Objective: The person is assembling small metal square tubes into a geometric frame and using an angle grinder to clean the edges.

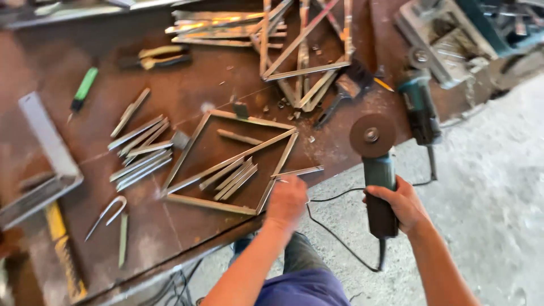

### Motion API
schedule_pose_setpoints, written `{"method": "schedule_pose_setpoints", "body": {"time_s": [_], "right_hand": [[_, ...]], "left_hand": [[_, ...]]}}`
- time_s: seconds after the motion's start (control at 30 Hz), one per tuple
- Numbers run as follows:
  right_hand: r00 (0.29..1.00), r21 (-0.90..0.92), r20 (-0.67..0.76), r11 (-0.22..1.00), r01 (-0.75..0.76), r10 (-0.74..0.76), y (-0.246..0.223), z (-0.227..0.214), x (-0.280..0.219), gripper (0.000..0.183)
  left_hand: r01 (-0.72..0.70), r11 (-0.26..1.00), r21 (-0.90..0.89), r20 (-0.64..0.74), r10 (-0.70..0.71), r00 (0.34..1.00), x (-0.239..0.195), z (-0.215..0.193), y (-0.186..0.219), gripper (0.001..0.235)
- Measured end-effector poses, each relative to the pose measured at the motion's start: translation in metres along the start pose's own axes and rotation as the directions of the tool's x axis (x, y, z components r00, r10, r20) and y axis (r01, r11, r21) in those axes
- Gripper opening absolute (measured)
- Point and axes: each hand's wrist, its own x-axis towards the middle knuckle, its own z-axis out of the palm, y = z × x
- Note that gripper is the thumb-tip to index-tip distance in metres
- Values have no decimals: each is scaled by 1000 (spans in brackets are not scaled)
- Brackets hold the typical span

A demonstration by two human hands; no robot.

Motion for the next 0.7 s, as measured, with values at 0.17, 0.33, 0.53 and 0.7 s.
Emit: {"method": "schedule_pose_setpoints", "body": {"time_s": [0.17,0.33,0.53,0.7], "right_hand": [[993,-355,-120,934,-44,1,27,-34,7,62],[998,-448,-58,894,5,-35,51,-71,40,59],[1000,-709,17,705,-6,25,24,-97,52,79],[994,-786,69,618,-2,90,0,-93,43,82]], "left_hand": [[9,1000,-2,59,-9,998,15,17,-24,11],[-84,992,-99,21,87,996,36,52,5,12],[15,999,-32,-37,-16,999,58,84,35,15],[97,992,-78,-2,-98,995,43,82,51,24]]}}
